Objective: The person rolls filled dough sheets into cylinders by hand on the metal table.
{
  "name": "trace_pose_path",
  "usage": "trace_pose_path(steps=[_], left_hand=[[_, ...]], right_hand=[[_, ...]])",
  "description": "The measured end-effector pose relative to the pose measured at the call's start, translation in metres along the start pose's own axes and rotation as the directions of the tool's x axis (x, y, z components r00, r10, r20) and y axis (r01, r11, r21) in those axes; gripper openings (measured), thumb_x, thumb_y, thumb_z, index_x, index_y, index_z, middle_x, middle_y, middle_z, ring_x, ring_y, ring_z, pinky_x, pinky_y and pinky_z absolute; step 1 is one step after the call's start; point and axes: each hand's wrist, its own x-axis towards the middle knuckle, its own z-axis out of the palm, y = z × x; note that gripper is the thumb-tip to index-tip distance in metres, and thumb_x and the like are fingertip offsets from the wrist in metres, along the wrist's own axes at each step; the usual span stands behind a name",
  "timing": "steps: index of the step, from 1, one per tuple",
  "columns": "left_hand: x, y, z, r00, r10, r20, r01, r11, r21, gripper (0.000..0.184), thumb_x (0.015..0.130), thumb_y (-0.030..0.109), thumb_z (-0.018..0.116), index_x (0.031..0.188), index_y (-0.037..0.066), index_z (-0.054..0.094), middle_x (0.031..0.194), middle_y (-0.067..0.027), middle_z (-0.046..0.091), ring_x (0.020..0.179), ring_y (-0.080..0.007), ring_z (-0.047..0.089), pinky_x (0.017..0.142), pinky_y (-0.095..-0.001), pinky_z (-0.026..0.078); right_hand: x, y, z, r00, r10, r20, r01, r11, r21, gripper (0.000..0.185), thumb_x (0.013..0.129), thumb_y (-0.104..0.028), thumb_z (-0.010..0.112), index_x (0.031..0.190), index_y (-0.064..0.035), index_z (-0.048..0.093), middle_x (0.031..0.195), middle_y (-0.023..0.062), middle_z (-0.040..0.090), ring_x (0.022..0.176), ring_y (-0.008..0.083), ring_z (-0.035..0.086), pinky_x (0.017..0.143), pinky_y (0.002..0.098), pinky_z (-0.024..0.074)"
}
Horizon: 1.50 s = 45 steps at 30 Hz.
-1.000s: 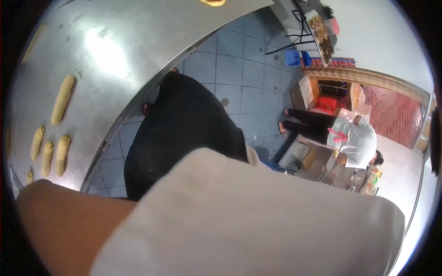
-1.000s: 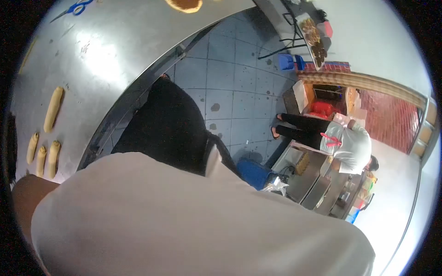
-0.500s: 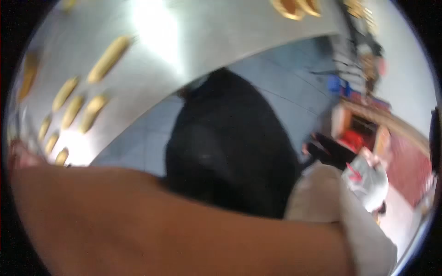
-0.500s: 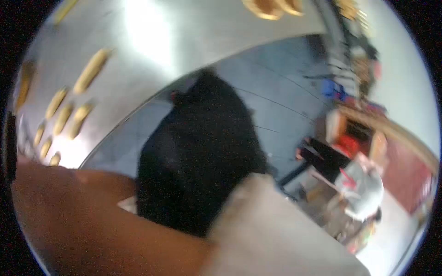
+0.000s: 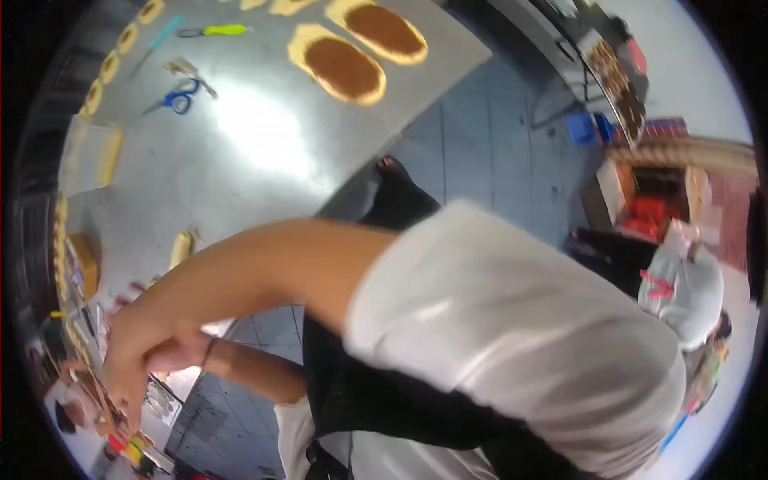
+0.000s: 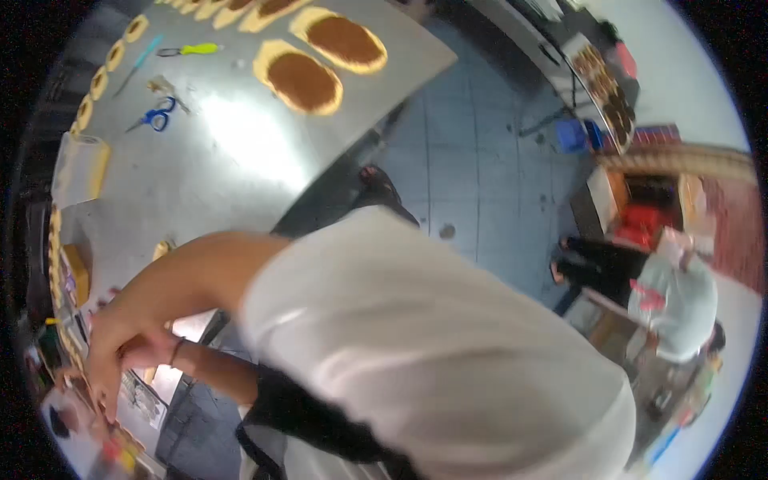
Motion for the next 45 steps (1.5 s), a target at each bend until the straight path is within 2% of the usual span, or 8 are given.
trace_pose_path(steps=[2,3,5,7,9,12,21,45], left_hand=[[0.023,-0.006,0.013,0.996,0.085,-0.02,-0.085,0.996,-0.015,0.06,0.094,0.027,0.064,0.144,0.001,0.043,0.144,-0.0159,0.048,0.134,-0.0297,0.046,0.114,-0.041,0.036],[0.038,-0.009,0.025,0.99,0.14,-0.023,-0.141,0.99,-0.023,0.06,0.094,0.027,0.064,0.144,0.001,0.043,0.144,-0.0159,0.048,0.134,-0.0297,0.045,0.114,-0.0411,0.036],[0.055,-0.022,0.069,0.997,0.062,-0.037,-0.069,0.97,-0.231,0.067,0.095,0.023,0.063,0.15,0.002,0.032,0.148,-0.014,0.041,0.14,-0.0266,0.037,0.117,-0.0407,0.03],[0.063,-0.058,0.102,0.987,0.163,0.009,-0.157,0.928,0.338,0.036,0.096,0.019,0.062,0.127,0.003,0.051,0.124,-0.0133,0.054,0.113,-0.0252,0.05,0.096,-0.0382,0.04],[0.072,-0.08,0.14,0.985,0.123,0.12,-0.157,0.363,0.918,0.012,0.094,0.011,0.063,0.096,0.003,0.071,0.09,-0.0169,0.067,0.072,-0.0303,0.062,0.065,-0.0372,0.049],[0.087,-0.121,0.174,0.947,0.238,0.215,-0.28,0.285,0.917,0.021,0.092,0.01,0.064,0.112,0.004,0.066,0.111,-0.0202,0.066,0.101,-0.0367,0.061,0.089,-0.0442,0.048],[0.114,-0.121,0.203,0.977,0.132,0.168,-0.184,0.119,0.976,0.09,0.068,0.035,0.086,0.147,0.02,0.045,0.15,-0.0149,0.036,0.138,-0.0386,0.034,0.109,-0.0514,0.031],[0.15,-0.128,0.2,0.975,0.167,0.15,-0.173,0.133,0.976,0.093,0.065,0.033,0.09,0.144,0.012,0.046,0.145,-0.0164,0.042,0.129,-0.0365,0.043,0.108,-0.0463,0.036]], right_hand=[[-0.001,-0.055,0.075,0.979,0.132,0.152,-0.015,0.801,-0.599,0.04,0.096,-0.045,0.052,0.121,-0.0141,0.061,0.124,0.0045,0.062,0.119,0.0268,0.054,0.106,0.0499,0.0349],[-0.025,-0.095,0.169,0.913,0.32,0.253,0.158,0.293,-0.943,0.037,0.093,-0.042,0.057,0.114,-0.0122,0.063,0.119,0.0061,0.063,0.113,0.0279,0.056,0.099,0.0492,0.0382],[-0.015,-0.128,0.22,0.733,0.668,0.125,0.65,-0.635,-0.417,0.033,0.086,-0.038,0.066,0.102,-0.0085,0.067,0.109,0.0095,0.064,0.103,0.03,0.059,0.085,0.0478,0.0447],[-0.049,-0.2,0.325,0.771,0.574,-0.276,0.457,-0.801,-0.388,0.028,0.085,-0.026,0.072,0.11,-0.0131,0.067,0.105,0.0091,0.063,0.097,0.0301,0.059,0.086,0.0414,0.0468],[-0.088,-0.249,0.405,0.873,0.328,-0.361,0.299,-0.945,-0.135,0.028,0.087,-0.021,0.073,0.111,-0.0095,0.065,0.108,0.0108,0.063,0.105,0.0314,0.059,0.092,0.0434,0.0445],[-0.126,-0.294,0.467,0.914,0.095,-0.395,0.254,-0.893,0.372,0.051,0.078,-0.036,0.079,0.115,-0.0054,0.063,0.124,0.0164,0.057,0.119,0.0384,0.051,0.102,0.0482,0.038],[-0.102,-0.315,0.46,0.901,-0.005,-0.435,0.198,-0.885,0.421,0.079,0.065,-0.044,0.084,0.132,-0.0153,0.052,0.142,0.0108,0.044,0.133,0.0355,0.038,0.11,0.0594,0.0247],[-0.09,-0.339,0.439,0.915,0.045,-0.402,0.218,-0.891,0.398,0.07,0.071,-0.049,0.079,0.13,-0.0203,0.055,0.141,0.0042,0.047,0.132,0.0272,0.04,0.11,0.0579,0.0195]])
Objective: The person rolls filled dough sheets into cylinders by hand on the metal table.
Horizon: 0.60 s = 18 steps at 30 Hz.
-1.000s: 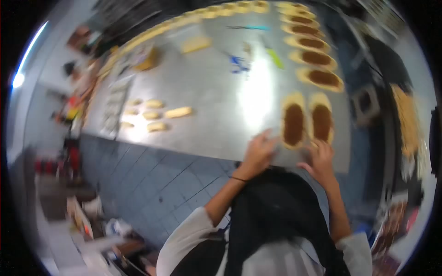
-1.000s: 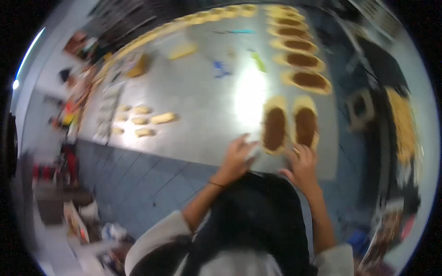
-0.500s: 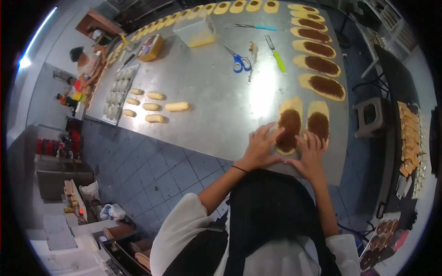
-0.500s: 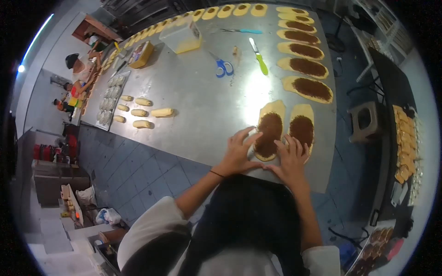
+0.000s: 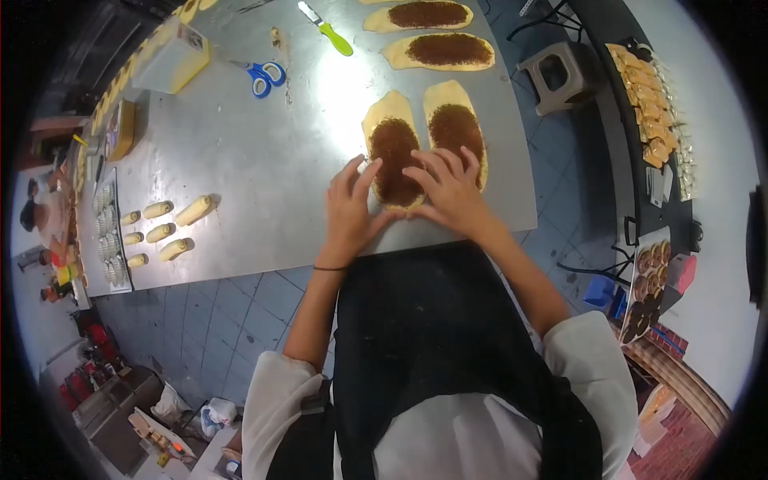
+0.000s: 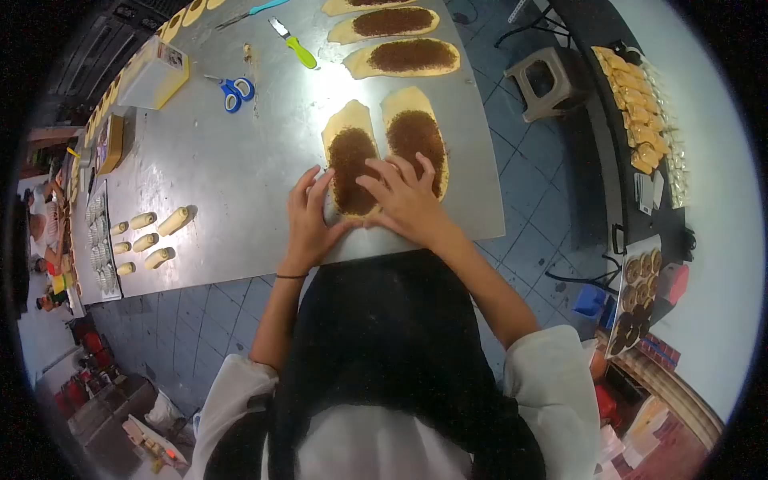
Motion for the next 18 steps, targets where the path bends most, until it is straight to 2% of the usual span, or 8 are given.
trace_pose_path(steps=[3,6,9,13,15,16,17,18], left_hand=[[0.002,-0.009,0.007,0.998,0.033,-0.044,-0.033,0.999,-0.001,0.091,0.066,0.031,0.09,0.144,0.014,0.046,0.146,-0.0149,0.041,0.129,-0.0356,0.043,0.108,-0.0457,0.036],[0.0,-0.012,-0.001,0.997,0.068,0.023,-0.067,0.996,-0.053,0.088,0.068,0.031,0.089,0.143,0.014,0.047,0.146,-0.0152,0.041,0.128,-0.0353,0.044,0.107,-0.0453,0.036],[0.001,-0.008,-0.007,0.989,0.119,0.089,-0.12,0.993,0.011,0.084,0.07,0.028,0.088,0.143,0.014,0.047,0.146,-0.0152,0.041,0.127,-0.0349,0.045,0.106,-0.0456,0.038],[0.006,-0.014,-0.001,0.999,0.048,-0.022,-0.049,0.997,-0.065,0.08,0.07,0.034,0.087,0.14,0.018,0.052,0.14,-0.013,0.045,0.124,-0.0331,0.046,0.102,-0.0453,0.039],[0.009,-0.011,-0.002,0.998,0.004,-0.062,-0.013,0.988,-0.156,0.057,0.071,0.024,0.086,0.124,0.017,0.065,0.134,-0.0114,0.051,0.121,-0.032,0.049,0.099,-0.0437,0.04],[0.009,-0.013,-0.002,0.998,0.001,-0.057,-0.011,0.987,-0.159,0.057,0.071,0.024,0.086,0.124,0.017,0.065,0.134,-0.0114,0.051,0.121,-0.032,0.049,0.099,-0.0437,0.04],[0.01,-0.016,-0.002,0.995,0.083,-0.051,-0.089,0.987,-0.135,0.044,0.071,0.02,0.085,0.112,0.017,0.069,0.13,-0.01,0.054,0.119,-0.0315,0.05,0.098,-0.0431,0.04],[0.01,-0.017,-0.003,0.986,0.163,-0.042,-0.167,0.98,-0.111,0.031,0.071,0.015,0.083,0.1,0.016,0.073,0.125,-0.0086,0.057,0.117,-0.031,0.051,0.097,-0.0424,0.041]], right_hand=[[0.002,0.007,0.006,0.997,-0.072,-0.03,0.068,0.988,-0.136,0.066,0.072,-0.05,0.077,0.128,-0.0201,0.058,0.14,0.0034,0.051,0.131,0.027,0.043,0.111,0.0553,0.0192],[0.0,0.007,-0.003,0.996,-0.058,-0.063,0.056,0.998,-0.028,0.061,0.074,-0.048,0.076,0.126,-0.0199,0.059,0.139,0.0019,0.052,0.131,0.0255,0.043,0.112,0.0551,0.0186],[0.0,0.007,-0.011,0.999,-0.045,0.029,0.044,0.998,0.032,0.058,0.076,-0.045,0.076,0.125,-0.0199,0.059,0.138,0.0009,0.052,0.131,0.025,0.043,0.112,0.0552,0.018],[0.007,0.011,-0.007,1.0,0.011,-0.001,-0.011,1.0,0.022,0.05,0.078,-0.04,0.077,0.12,-0.0204,0.06,0.136,0.0007,0.053,0.132,0.0259,0.042,0.112,0.0555,0.0165],[0.011,0.01,-0.01,0.999,0.048,-0.005,-0.048,0.997,0.054,0.045,0.078,-0.037,0.077,0.117,-0.0212,0.061,0.135,0.0001,0.053,0.132,0.0262,0.042,0.113,0.0559,0.016],[0.012,0.01,-0.012,0.998,0.04,0.044,-0.043,0.996,0.079,0.036,0.079,-0.033,0.077,0.111,-0.0216,0.064,0.133,-0.001,0.054,0.132,0.0264,0.041,0.113,0.056,0.0157],[0.011,0.01,-0.013,0.995,0.031,0.093,-0.041,0.994,0.104,0.027,0.08,-0.03,0.077,0.104,-0.022,0.067,0.132,-0.0021,0.055,0.132,0.0266,0.041,0.113,0.0561,0.0154],[0.01,0.011,-0.011,0.994,0.037,0.098,-0.047,0.993,0.106,0.027,0.08,-0.03,0.077,0.104,-0.022,0.067,0.132,-0.0021,0.055,0.132,0.0266,0.041,0.113,0.0561,0.0154]])
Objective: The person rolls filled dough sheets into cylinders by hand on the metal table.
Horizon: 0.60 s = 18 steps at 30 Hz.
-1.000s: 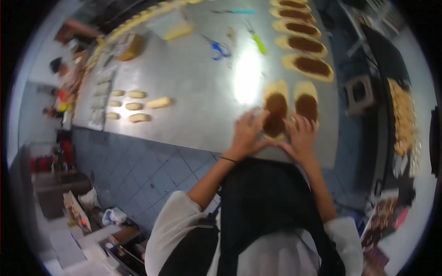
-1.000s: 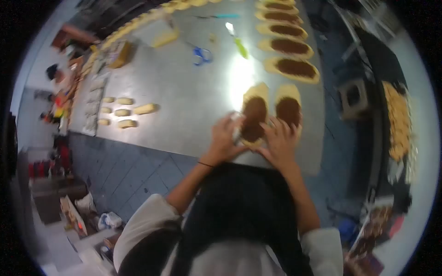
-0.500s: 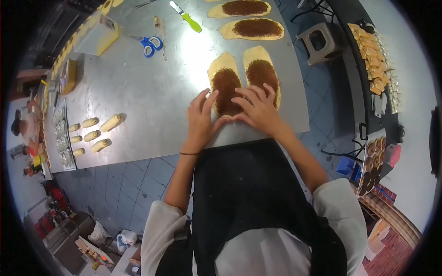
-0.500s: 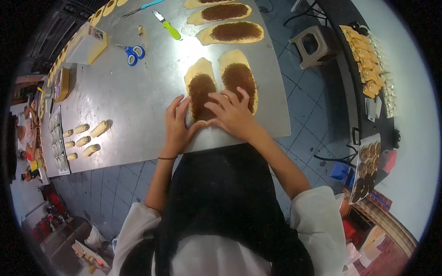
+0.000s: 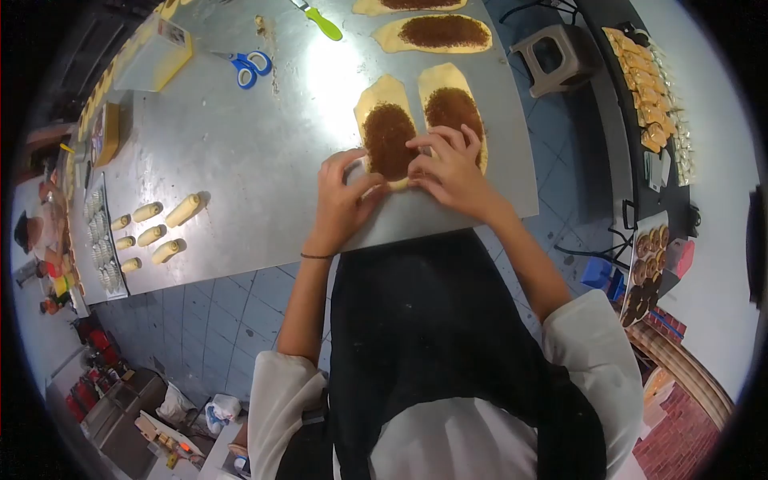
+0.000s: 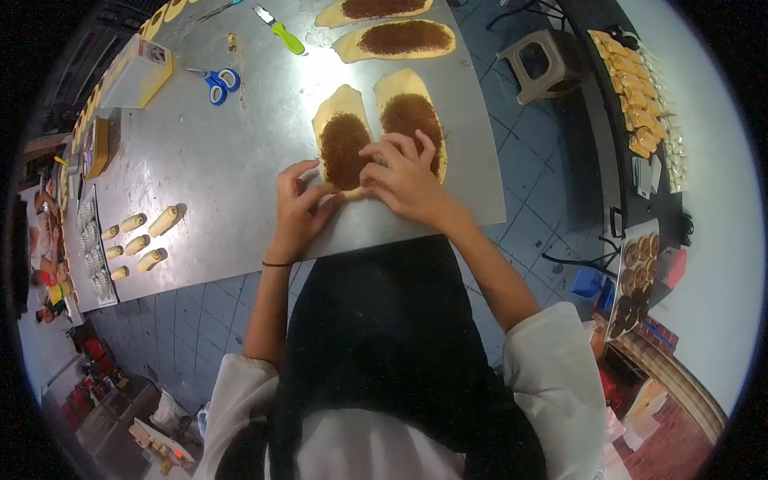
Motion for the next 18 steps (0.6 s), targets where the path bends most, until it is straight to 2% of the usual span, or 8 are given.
trace_pose_path(steps=[1,3,6,12,18], left_hand=[[0.0,0.0,0.0,1.0,-0.003,0.006,0.003,1.0,-0.005,0.031,0.071,0.015,0.083,0.1,0.016,0.073,0.125,-0.0086,0.057,0.117,-0.031,0.051,0.097,-0.0424,0.041],[0.002,0.002,-0.002,0.999,0.031,0.014,-0.031,1.0,-0.001,0.017,0.072,0.013,0.082,0.087,0.016,0.073,0.117,-0.0058,0.06,0.114,-0.0305,0.053,0.095,-0.0419,0.041],[0.003,-0.002,-0.003,0.995,0.087,0.051,-0.09,0.994,0.06,0.018,0.072,0.015,0.082,0.087,0.018,0.073,0.116,-0.0032,0.06,0.115,-0.029,0.052,0.094,-0.0416,0.04],[0.006,-0.002,-0.012,0.988,0.116,0.1,-0.122,0.991,0.057,0.02,0.072,0.019,0.082,0.09,0.019,0.073,0.115,-0.0011,0.059,0.116,-0.0273,0.051,0.094,-0.0417,0.039],[0.007,-0.008,-0.008,0.99,0.108,0.095,-0.116,0.99,0.086,0.022,0.074,0.017,0.083,0.093,0.014,0.074,0.112,-0.0046,0.059,0.115,-0.0287,0.051,0.096,-0.042,0.04]], right_hand=[[-0.001,0.001,0.002,1.0,-0.017,-0.019,0.017,1.0,0.002,0.02,0.08,-0.028,0.077,0.098,-0.0221,0.068,0.13,-0.0032,0.056,0.132,0.0263,0.041,0.112,0.0563,0.0153],[-0.004,0.001,0.005,0.999,-0.027,-0.036,0.027,1.0,0.006,0.014,0.08,-0.027,0.077,0.092,-0.0222,0.07,0.128,-0.0044,0.058,0.132,0.026,0.041,0.112,0.0565,0.0151],[-0.007,0.0,0.001,0.997,-0.031,-0.064,0.029,0.999,-0.027,0.013,0.08,-0.029,0.077,0.089,-0.0226,0.071,0.125,-0.0053,0.059,0.132,0.0256,0.041,0.112,0.0566,0.0153],[-0.01,0.005,-0.002,0.996,-0.052,-0.071,0.051,0.999,-0.015,0.016,0.079,-0.032,0.077,0.092,-0.0244,0.073,0.126,-0.0061,0.059,0.131,0.025,0.042,0.111,0.0563,0.0159],[-0.006,0.002,0.003,0.994,-0.035,-0.102,0.029,0.998,-0.056,0.012,0.083,-0.033,0.073,0.09,-0.0232,0.073,0.121,-0.0051,0.059,0.129,0.0243,0.042,0.111,0.0537,0.0175]])
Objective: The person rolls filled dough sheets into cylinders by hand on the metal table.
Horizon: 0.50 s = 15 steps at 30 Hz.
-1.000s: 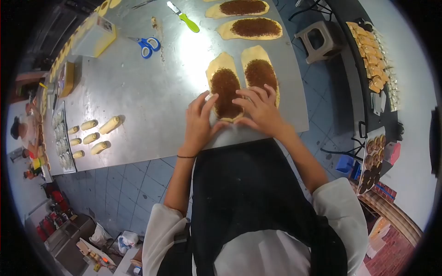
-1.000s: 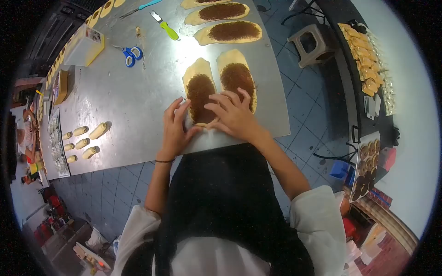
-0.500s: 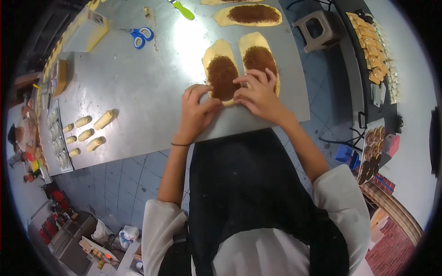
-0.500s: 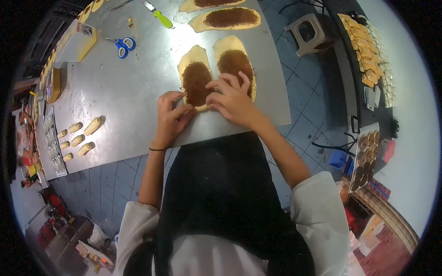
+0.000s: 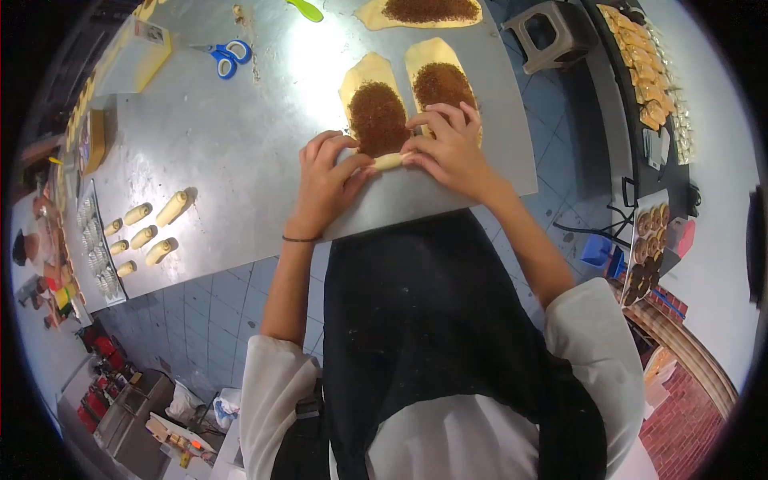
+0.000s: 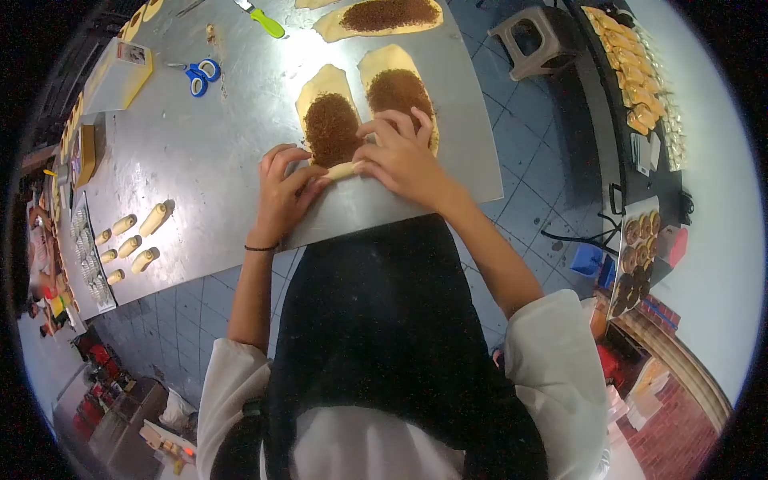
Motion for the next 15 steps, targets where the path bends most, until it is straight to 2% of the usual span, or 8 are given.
trace_pose_path(steps=[4,6,11,13,15], left_hand=[[0.0,0.002,0.002,0.999,-0.013,-0.04,0.013,1.0,0.014,0.021,0.074,0.016,0.083,0.092,0.013,0.073,0.111,-0.0052,0.059,0.114,-0.0288,0.052,0.096,-0.0421,0.04],[-0.001,0.004,0.004,0.997,-0.028,-0.077,0.028,1.0,0.001,0.024,0.073,0.02,0.083,0.094,0.016,0.071,0.107,-0.0034,0.058,0.111,-0.0269,0.053,0.092,-0.0413,0.039],[-0.005,0.016,0.002,0.995,-0.085,-0.058,0.082,0.995,-0.049,0.034,0.071,0.021,0.084,0.101,0.015,0.069,0.106,-0.0037,0.059,0.108,-0.0269,0.054,0.091,-0.0409,0.039],[-0.008,0.021,0.0,0.993,-0.112,-0.048,0.108,0.991,-0.077,0.037,0.07,0.021,0.084,0.103,0.015,0.068,0.106,-0.0037,0.059,0.107,-0.027,0.054,0.091,-0.0409,0.039],[-0.01,0.026,-0.003,0.989,-0.146,-0.002,0.146,0.987,-0.062,0.035,0.071,0.016,0.085,0.103,0.011,0.069,0.109,-0.0077,0.059,0.11,-0.03,0.053,0.095,-0.0422,0.04]], right_hand=[[0.0,-0.006,-0.001,0.998,0.056,-0.031,-0.055,0.998,0.009,0.013,0.084,-0.033,0.072,0.091,-0.0217,0.072,0.117,-0.0032,0.058,0.124,0.0239,0.044,0.107,0.0509,0.0212],[-0.001,-0.008,-0.002,0.997,0.065,-0.035,-0.065,0.998,0.011,0.015,0.083,-0.032,0.073,0.093,-0.0215,0.072,0.117,-0.0024,0.058,0.122,0.024,0.046,0.105,0.0495,0.0227],[-0.01,-0.014,-0.005,0.997,0.08,0.004,-0.08,0.992,0.094,0.03,0.079,-0.028,0.078,0.106,-0.0205,0.069,0.114,-0.0016,0.058,0.116,0.0227,0.049,0.101,0.0446,0.0261],[-0.013,-0.015,-0.007,0.998,0.069,0.009,-0.07,0.993,0.094,0.031,0.078,-0.027,0.078,0.107,-0.0201,0.07,0.113,-0.0018,0.058,0.116,0.022,0.049,0.1,0.0444,0.0266],[-0.015,-0.015,-0.006,0.998,0.056,0.012,-0.057,0.994,0.095,0.031,0.078,-0.026,0.078,0.107,-0.0198,0.07,0.112,-0.002,0.058,0.115,0.0213,0.05,0.1,0.0441,0.0271]])
